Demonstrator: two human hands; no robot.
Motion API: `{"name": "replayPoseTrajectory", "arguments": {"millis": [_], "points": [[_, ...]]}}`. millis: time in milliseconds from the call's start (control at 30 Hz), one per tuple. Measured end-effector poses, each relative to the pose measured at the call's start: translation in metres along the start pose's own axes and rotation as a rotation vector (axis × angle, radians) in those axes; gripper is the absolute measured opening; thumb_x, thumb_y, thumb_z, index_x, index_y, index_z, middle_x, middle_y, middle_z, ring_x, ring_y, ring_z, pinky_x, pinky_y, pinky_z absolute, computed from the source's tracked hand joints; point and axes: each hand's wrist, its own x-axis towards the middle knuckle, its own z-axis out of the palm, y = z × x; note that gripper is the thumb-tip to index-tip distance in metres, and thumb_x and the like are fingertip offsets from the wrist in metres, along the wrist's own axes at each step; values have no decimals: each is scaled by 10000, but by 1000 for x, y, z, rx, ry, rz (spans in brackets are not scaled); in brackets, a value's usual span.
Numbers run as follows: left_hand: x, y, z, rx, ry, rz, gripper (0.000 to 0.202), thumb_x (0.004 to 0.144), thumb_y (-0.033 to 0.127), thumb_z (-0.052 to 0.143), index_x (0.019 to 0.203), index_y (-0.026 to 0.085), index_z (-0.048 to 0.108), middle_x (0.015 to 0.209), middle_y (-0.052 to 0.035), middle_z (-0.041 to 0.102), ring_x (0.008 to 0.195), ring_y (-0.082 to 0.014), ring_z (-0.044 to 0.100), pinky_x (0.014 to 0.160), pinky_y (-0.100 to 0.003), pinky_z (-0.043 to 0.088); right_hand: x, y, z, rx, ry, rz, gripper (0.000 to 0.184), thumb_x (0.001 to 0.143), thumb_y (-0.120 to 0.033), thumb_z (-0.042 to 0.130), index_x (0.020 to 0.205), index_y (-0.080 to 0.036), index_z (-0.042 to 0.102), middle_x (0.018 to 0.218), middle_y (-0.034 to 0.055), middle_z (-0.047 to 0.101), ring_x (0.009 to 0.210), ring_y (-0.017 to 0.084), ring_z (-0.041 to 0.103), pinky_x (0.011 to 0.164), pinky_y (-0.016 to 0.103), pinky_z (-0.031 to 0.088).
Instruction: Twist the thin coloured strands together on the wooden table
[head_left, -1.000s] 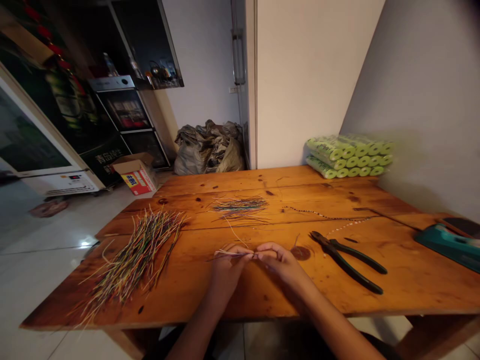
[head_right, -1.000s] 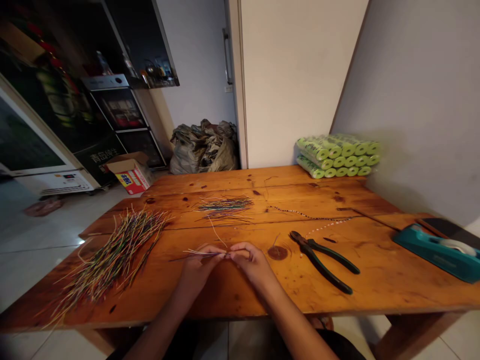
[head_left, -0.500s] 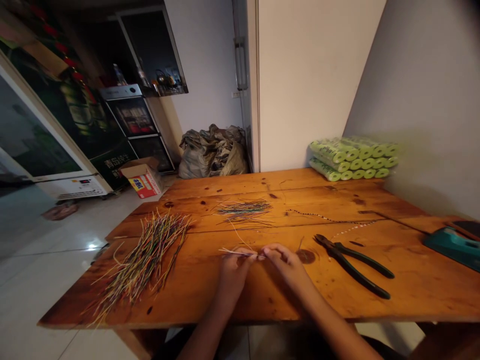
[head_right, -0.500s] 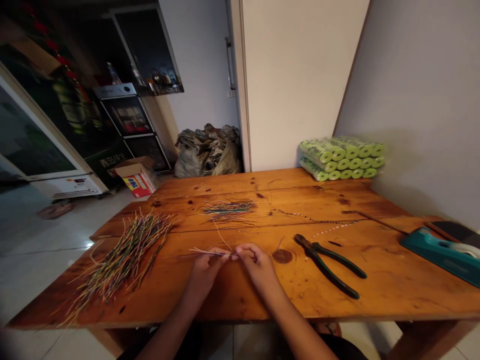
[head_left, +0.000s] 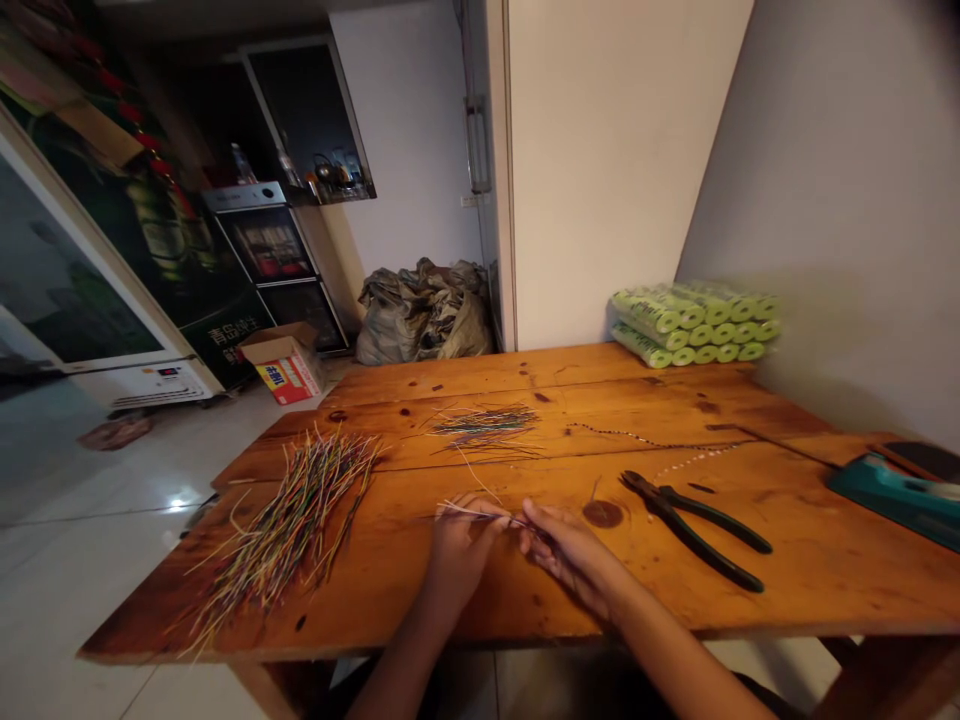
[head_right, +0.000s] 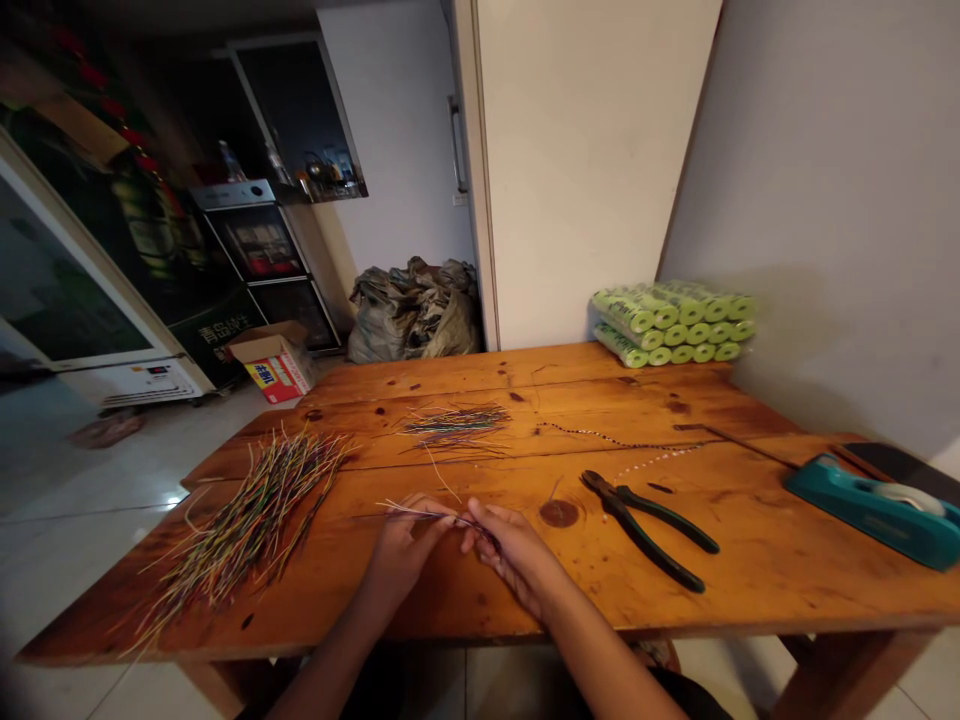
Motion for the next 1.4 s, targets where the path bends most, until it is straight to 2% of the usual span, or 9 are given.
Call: {"name": "replayPoseTrajectory", "arguments": {"millis": [167,267,400,500,667,833,967,1100,1400], "points": [[1,-1,-2,10,1,3,140,762,254,560,672,190,646,692,-23,646,729,-180,573,731,-311,401,-2,-4,4,-4,-21,24,224,726,-344,649,628,-155,581,534,-42,486,442,47,286,442,201,234],[1,-1,-4,-38,-13,-19,143,754,264,565,669,184,648,703,-30,646,748,-185,579,737,-307,410,-3,-6,5,-57,-8,-10,168,689,-299,680,663,-162,587,558,-46,498,474,55,363,452,194,262],[1,0,-4,-173,-71,-94,137,747,257,564,680,177,654,702,-31,653,728,-178,593,717,-282,429,0,-6,3,-367,50,-195,188,659,-321,691,659,-168,582,550,-49,524,525,81,454,516,203,343],[0,1,-3,-279,-97,-152,119,732,247,571,688,174,655,701,-26,661,731,-175,599,720,-271,438,-1,-5,2,-629,112,-342,175,703,-339,636,659,-178,586,596,-24,577,564,108,503,547,224,382],[-1,1,1,-314,-41,-194,114,705,253,588,680,168,659,697,-27,661,729,-174,601,719,-275,445,-4,-4,-1,-947,201,-514,145,762,-330,580,698,-213,634,620,0,638,578,140,566,558,240,412],[1,-7,4,-365,55,-265,118,681,269,607,689,162,658,725,-42,680,752,-185,618,756,-299,463,-3,-8,-5,-915,130,-484,169,807,-324,537,856,-243,678,741,9,709,700,166,646,679,257,465],[1,-9,7,-465,34,-292,158,641,268,637,747,157,676,794,-59,701,794,-195,630,766,-304,480,-6,-10,-3,-939,158,-503,172,810,-322,531,810,-251,687,690,4,705,680,174,652,670,258,466],[1,-4,7,-446,21,-299,102,631,247,638,683,172,683,722,-42,703,741,-189,634,737,-300,490,-7,-9,-1,-949,150,-505,184,814,-344,520,794,-259,683,681,3,702,672,181,650,658,266,466],[0,-4,5,-566,81,-446,198,620,302,668,749,152,681,789,-56,715,809,-202,644,805,-328,468,-8,-11,-3,-922,178,-475,209,815,-364,509,766,-252,678,662,-3,698,648,174,642,629,260,450]]}}
